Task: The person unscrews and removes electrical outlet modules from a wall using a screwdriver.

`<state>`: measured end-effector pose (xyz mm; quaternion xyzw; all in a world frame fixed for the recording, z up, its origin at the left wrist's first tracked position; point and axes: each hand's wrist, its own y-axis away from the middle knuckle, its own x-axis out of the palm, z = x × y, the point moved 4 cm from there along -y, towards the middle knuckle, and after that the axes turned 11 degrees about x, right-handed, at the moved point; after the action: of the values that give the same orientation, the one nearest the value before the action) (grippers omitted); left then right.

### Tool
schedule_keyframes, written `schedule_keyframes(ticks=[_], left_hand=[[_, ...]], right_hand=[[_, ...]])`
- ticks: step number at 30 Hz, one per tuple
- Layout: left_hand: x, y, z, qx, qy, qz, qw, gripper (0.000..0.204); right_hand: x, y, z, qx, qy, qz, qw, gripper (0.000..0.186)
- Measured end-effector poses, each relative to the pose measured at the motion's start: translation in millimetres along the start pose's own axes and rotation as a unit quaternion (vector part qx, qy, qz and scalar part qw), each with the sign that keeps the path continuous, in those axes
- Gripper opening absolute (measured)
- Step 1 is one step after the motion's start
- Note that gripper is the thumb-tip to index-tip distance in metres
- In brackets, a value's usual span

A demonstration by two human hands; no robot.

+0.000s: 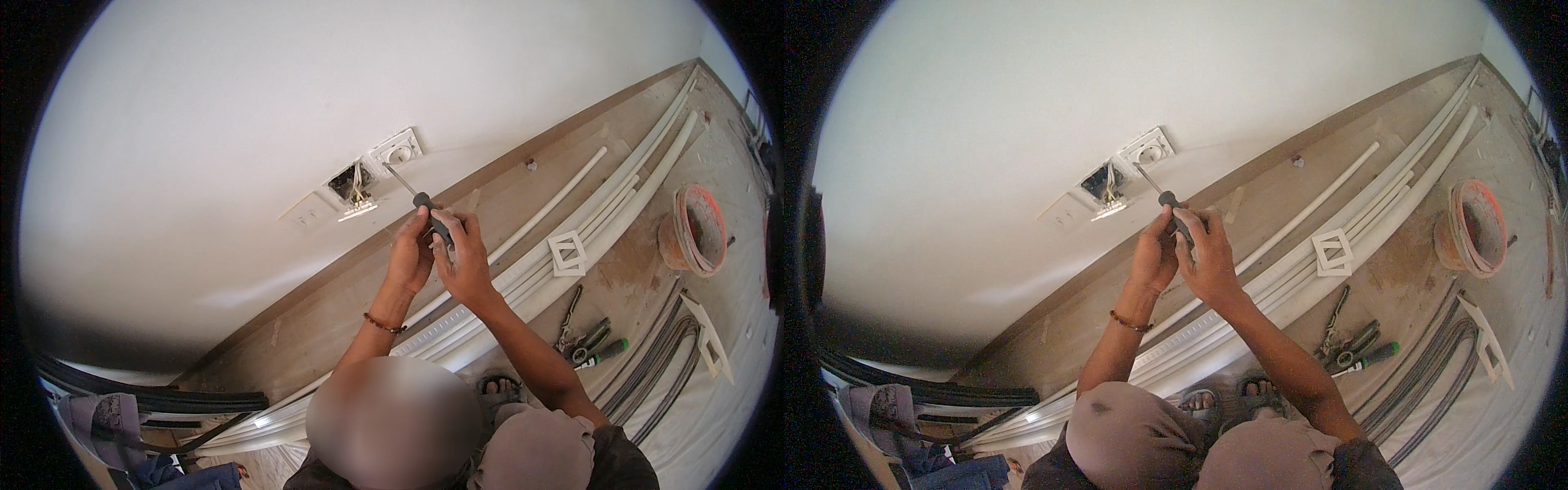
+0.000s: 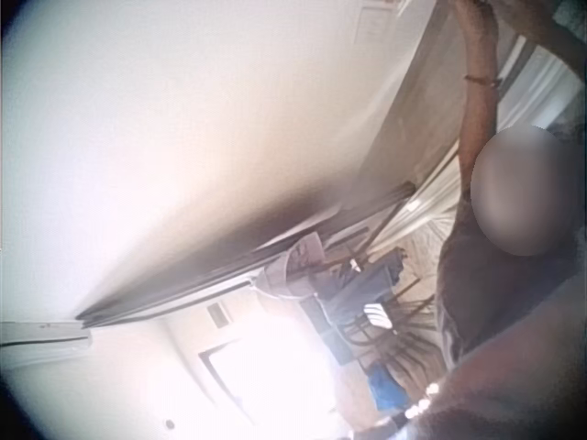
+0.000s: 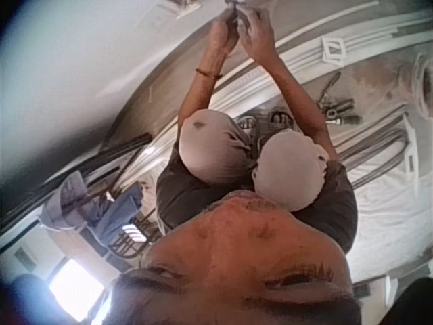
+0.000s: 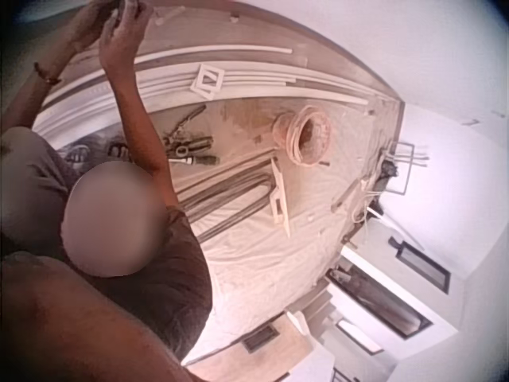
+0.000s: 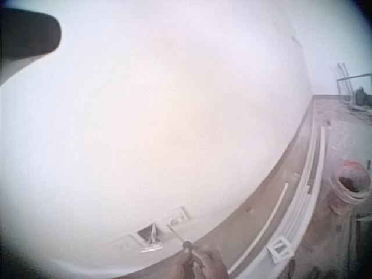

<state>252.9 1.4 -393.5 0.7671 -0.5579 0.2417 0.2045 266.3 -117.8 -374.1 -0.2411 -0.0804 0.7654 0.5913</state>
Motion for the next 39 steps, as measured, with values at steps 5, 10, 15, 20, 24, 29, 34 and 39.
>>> schedule_keyframes(ticks=[5, 10, 15, 20, 24, 29, 34, 39], left_hand=[[3, 1, -2, 0.0, -0.015, 0.0, 1.0, 0.038], [1, 1, -1, 0.001, -0.015, 0.001, 1.0, 0.036], [-5, -3, 0, -0.006, -0.022, 0.001, 1.0, 0.03], [-11, -6, 4, -0.013, -0.048, -0.026, 0.998, 0.033], [-11, -9, 4, -0.019, -0.052, -0.04, 0.998, 0.039], [-2, -8, -8, -0.057, -0.015, 0.0, 0.998, 0.04], [-15, -14, -1, -0.022, 0.018, 0.017, 0.999, 0.043], [14, -3, -8, -0.021, 0.111, 0.021, 0.993, 0.039]], right_hand=[[-1, 0, -1, -0.003, 0.001, -0.002, 1.0, 0.039], [-1, 0, 2, 0.013, -0.032, 0.011, 0.999, 0.041], [-1, -3, 5, -0.019, -0.035, -0.006, 0.999, 0.035], [4, -2, 2, 0.066, -0.091, 0.005, 0.994, 0.033], [11, -5, -2, 0.165, -0.14, 0.053, 0.975, 0.034], [0, -5, 21, -0.056, 0.136, -0.035, 0.989, 0.036], [-9, -4, 20, -0.016, -0.05, -0.048, 0.997, 0.038], [-3, -2, 5, 0.068, -0.046, 0.033, 0.996, 0.039]])
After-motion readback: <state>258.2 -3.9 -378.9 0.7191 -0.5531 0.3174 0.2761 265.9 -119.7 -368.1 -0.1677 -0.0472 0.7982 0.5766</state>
